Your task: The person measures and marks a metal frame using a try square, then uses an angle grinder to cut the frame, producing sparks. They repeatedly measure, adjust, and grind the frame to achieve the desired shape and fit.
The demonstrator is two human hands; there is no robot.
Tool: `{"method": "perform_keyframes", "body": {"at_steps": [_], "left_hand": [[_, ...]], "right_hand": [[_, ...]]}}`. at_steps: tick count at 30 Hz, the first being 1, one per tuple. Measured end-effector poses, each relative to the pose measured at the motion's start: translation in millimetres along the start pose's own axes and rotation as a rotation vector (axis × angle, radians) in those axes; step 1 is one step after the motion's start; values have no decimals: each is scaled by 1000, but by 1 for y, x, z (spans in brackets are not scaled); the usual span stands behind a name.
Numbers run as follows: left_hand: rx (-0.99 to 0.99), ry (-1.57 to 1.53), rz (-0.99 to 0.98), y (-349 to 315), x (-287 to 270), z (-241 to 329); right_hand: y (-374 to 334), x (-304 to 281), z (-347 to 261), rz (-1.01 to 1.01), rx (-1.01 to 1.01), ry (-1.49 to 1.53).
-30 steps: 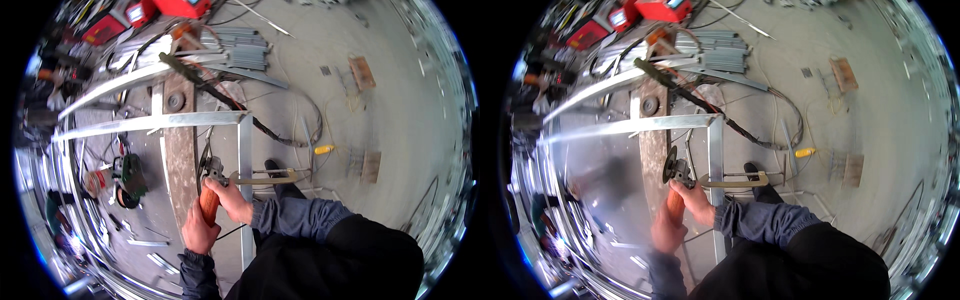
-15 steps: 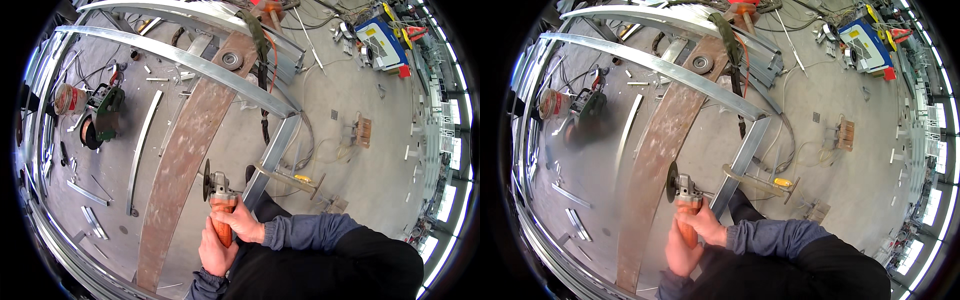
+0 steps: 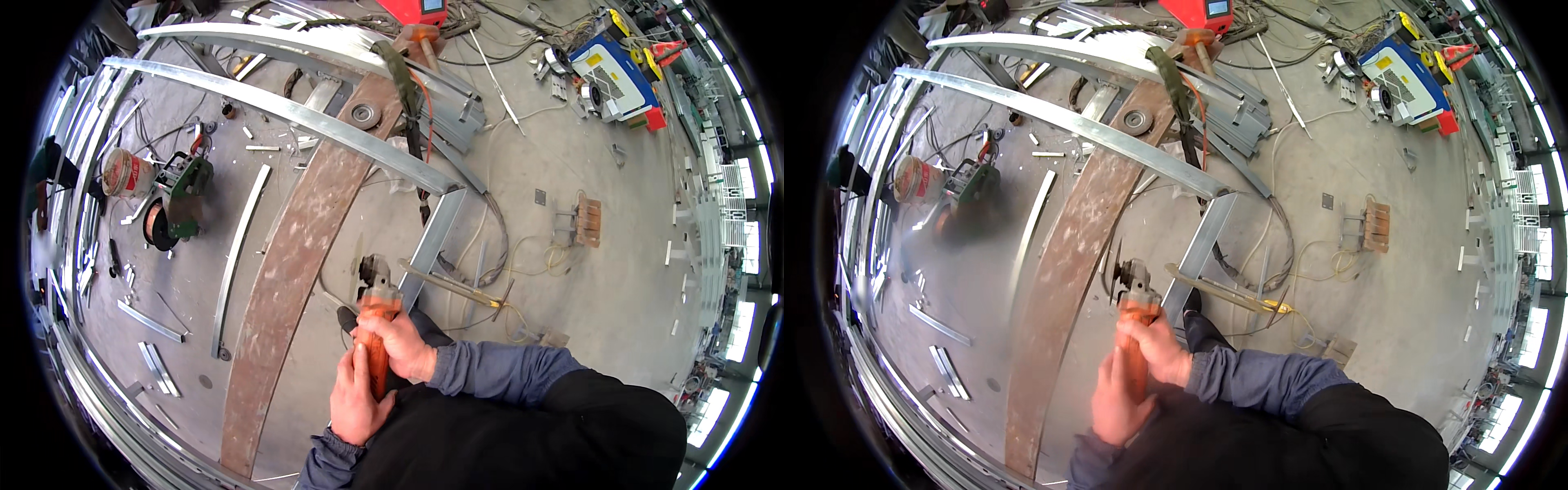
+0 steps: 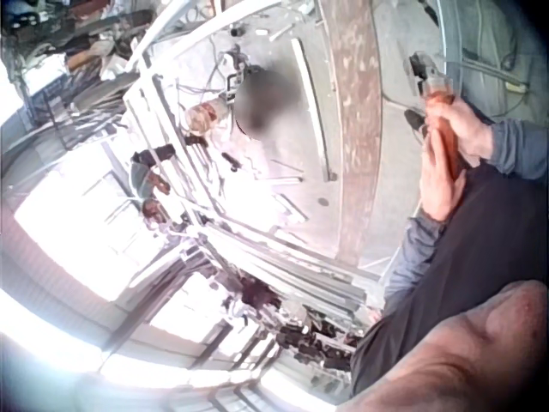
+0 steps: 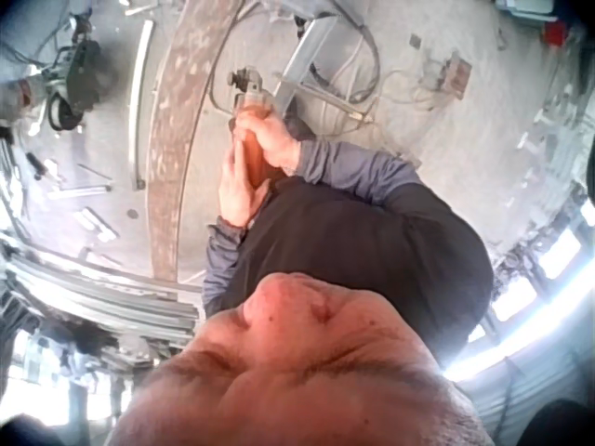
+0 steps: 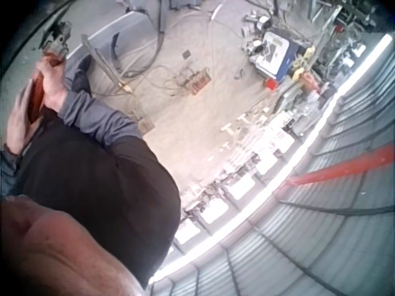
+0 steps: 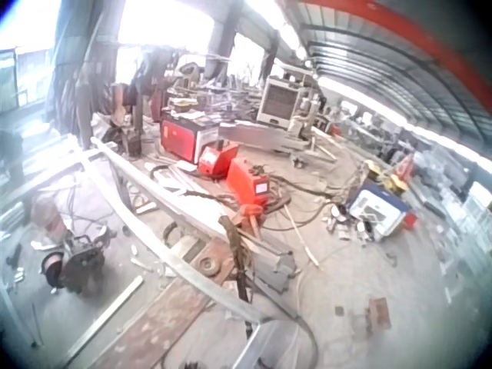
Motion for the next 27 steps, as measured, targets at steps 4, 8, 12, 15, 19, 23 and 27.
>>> {"method": "perform_keyframes", "body": {"at_steps": [4,8,12,15,19,23,27], "left_hand": [[92,206,-127,-11,15,32],[292,439,-256,-13,27,68],[356,590,-485,-17,30,117],[504,636,-538,-24,38,140],[629,681,-701,-38,65,182],[838,723,-759,-81,95,180],[820,591,-981,-141,114,179]], "right_hand": [[-19,-20,-41,30,-45,73],[-57,-41,-78,41,-76,152],[-88,-67,-85,11,-124,234],[-118,-88,-82,64,-160,320],[-181,-131,-78,178,-328,398],[-245,-154,-37,280,-434,485],[-310,-169,35,299,-462,574]]}}
Point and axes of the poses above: each hand's wrist, its own y-axis towards the middle knuckle, its own x-axis out of the palm, z = x × y, the point moved 4 cm from there along y, towards the middle knuckle, and after that the axes turned 14 degrees about -y, right-handed, at the moved point
